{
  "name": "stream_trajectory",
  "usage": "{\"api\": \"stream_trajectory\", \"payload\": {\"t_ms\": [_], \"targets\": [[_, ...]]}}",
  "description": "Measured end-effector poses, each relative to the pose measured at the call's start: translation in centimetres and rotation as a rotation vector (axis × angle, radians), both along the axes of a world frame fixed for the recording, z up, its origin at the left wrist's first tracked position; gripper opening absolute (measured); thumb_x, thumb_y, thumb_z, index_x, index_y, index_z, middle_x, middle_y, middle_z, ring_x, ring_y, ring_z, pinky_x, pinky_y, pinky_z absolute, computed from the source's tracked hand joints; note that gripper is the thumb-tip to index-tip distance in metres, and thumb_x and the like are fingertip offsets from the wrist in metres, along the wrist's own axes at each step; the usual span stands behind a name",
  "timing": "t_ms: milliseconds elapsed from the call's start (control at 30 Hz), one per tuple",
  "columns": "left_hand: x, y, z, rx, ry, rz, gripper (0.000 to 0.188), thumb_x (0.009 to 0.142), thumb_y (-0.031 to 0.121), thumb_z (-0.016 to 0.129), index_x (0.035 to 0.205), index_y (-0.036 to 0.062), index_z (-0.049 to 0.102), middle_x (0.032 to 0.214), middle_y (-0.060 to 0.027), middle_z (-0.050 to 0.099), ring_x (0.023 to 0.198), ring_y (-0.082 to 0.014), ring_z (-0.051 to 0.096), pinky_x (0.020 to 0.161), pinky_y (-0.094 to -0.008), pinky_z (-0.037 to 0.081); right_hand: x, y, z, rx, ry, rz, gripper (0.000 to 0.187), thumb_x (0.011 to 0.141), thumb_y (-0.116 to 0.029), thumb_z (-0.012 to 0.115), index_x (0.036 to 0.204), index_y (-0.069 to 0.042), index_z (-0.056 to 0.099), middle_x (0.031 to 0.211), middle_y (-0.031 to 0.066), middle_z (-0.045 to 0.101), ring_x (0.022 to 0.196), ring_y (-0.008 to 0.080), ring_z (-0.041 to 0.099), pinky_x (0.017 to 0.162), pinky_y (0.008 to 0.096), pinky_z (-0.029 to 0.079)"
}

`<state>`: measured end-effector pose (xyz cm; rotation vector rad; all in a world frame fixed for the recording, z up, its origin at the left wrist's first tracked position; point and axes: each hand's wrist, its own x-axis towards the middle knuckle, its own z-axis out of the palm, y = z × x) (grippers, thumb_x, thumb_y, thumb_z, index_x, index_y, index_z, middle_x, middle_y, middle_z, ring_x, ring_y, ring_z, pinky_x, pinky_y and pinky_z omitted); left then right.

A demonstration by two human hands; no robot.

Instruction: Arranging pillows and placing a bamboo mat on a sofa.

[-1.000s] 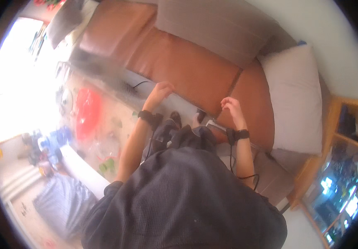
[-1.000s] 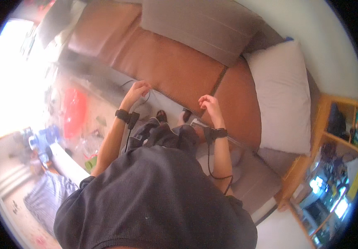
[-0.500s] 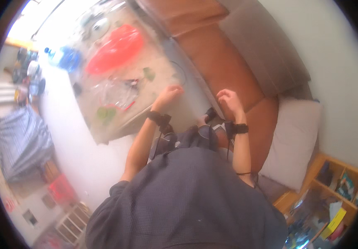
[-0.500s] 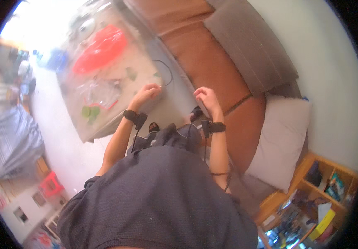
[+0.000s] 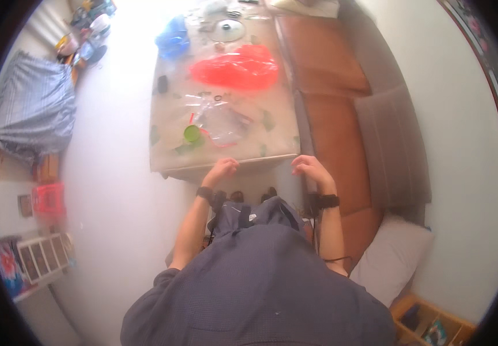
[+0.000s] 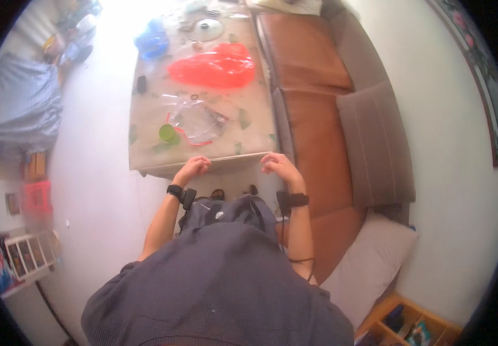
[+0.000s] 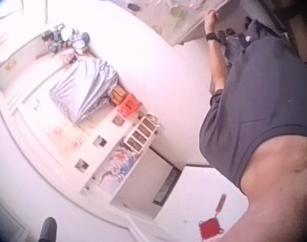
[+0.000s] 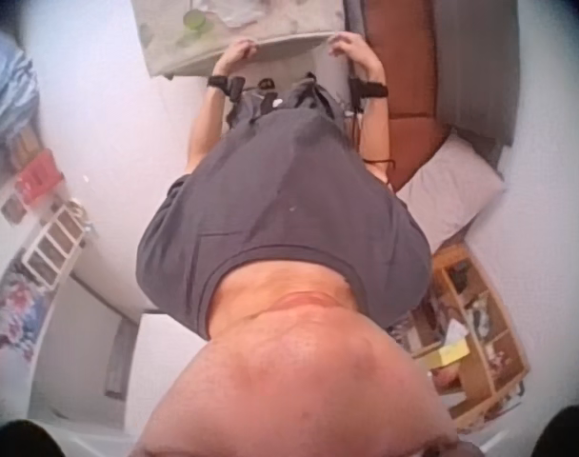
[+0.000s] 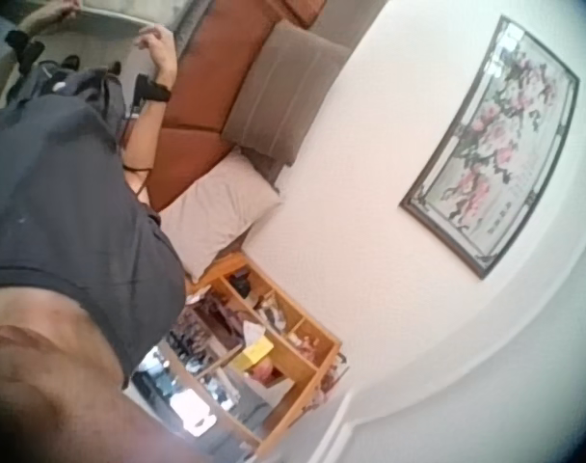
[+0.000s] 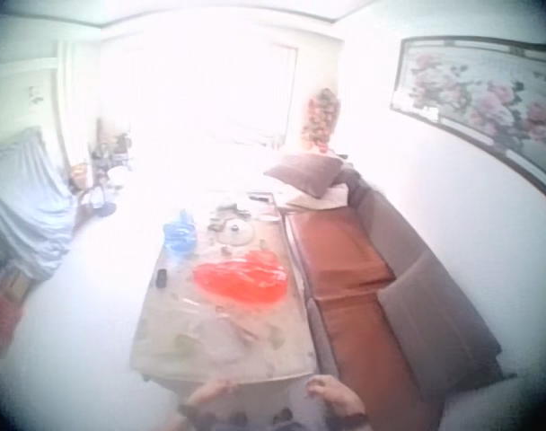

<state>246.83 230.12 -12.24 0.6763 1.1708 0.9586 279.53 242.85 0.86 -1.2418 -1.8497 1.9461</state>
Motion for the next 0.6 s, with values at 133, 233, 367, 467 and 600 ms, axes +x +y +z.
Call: {"api": "stream_trajectory", "payload": {"t_ms": [133, 233, 367, 467, 600], "targets": [[-0.6, -2.2, 0.2, -0.017, 0.012, 0.069, 0.018, 0.090, 0.015, 0.050, 0.096, 0.0047, 0.063, 0.070, 0.0031, 0.056, 0.061, -0.0058, 0.051, 0.054, -0.0215, 0.040, -2.4, 2.4, 0.5, -0.001, -0.022, 0.097, 0.020, 0.083, -0.007, 0.052, 0.098, 0.001, 0.063, 0.080, 0.0108, 0.068, 0.076, 0.0167, 0.065, 0.073, 0.0282, 0.051], [-1.7, -3.4, -0.4, 0.005, 0.110, 0.118, 0.017, 0.090, 0.017, 0.052, 0.093, 0.0057, 0.064, 0.069, 0.0018, 0.057, 0.061, -0.0071, 0.054, 0.055, -0.0227, 0.045, -3.7, 4.3, 0.1, 0.003, 0.027, 0.172, 0.026, 0.082, -0.009, 0.053, 0.103, 0.002, 0.062, 0.081, 0.0086, 0.068, 0.077, 0.0156, 0.062, 0.073, 0.0293, 0.050], [-1.1, -4.6, -2.8, -0.147, 0.198, 0.148, 0.019, 0.087, 0.018, 0.055, 0.094, 0.0048, 0.067, 0.071, -0.0015, 0.062, 0.061, -0.0104, 0.057, 0.052, -0.0268, 0.047, -3.2, 7.2, -1.1, -0.016, -0.018, 0.227, 0.028, 0.082, -0.013, 0.053, 0.105, 0.002, 0.061, 0.082, 0.0072, 0.068, 0.076, 0.0146, 0.061, 0.072, 0.0288, 0.049], [0.3, -4.9, -3.9, -0.255, 0.226, 0.151, 0.020, 0.085, 0.020, 0.057, 0.095, 0.0058, 0.067, 0.074, -0.0020, 0.063, 0.061, -0.0114, 0.058, 0.051, -0.0261, 0.048, -1.2, 9.1, -3.0, 0.030, 0.069, 0.265, 0.026, 0.081, -0.012, 0.052, 0.101, 0.003, 0.062, 0.082, 0.0077, 0.068, 0.076, 0.0141, 0.062, 0.071, 0.0278, 0.050], [2.0, -4.2, -6.1, -0.304, 0.352, 0.290, 0.018, 0.085, 0.019, 0.060, 0.094, 0.0056, 0.066, 0.070, -0.0014, 0.062, 0.056, -0.0122, 0.056, 0.047, -0.0278, 0.046, 4.1, 11.3, -5.9, -0.165, 0.142, 0.266, 0.026, 0.081, -0.011, 0.052, 0.100, 0.004, 0.062, 0.084, 0.0096, 0.070, 0.079, 0.0145, 0.064, 0.073, 0.0276, 0.051]]}}
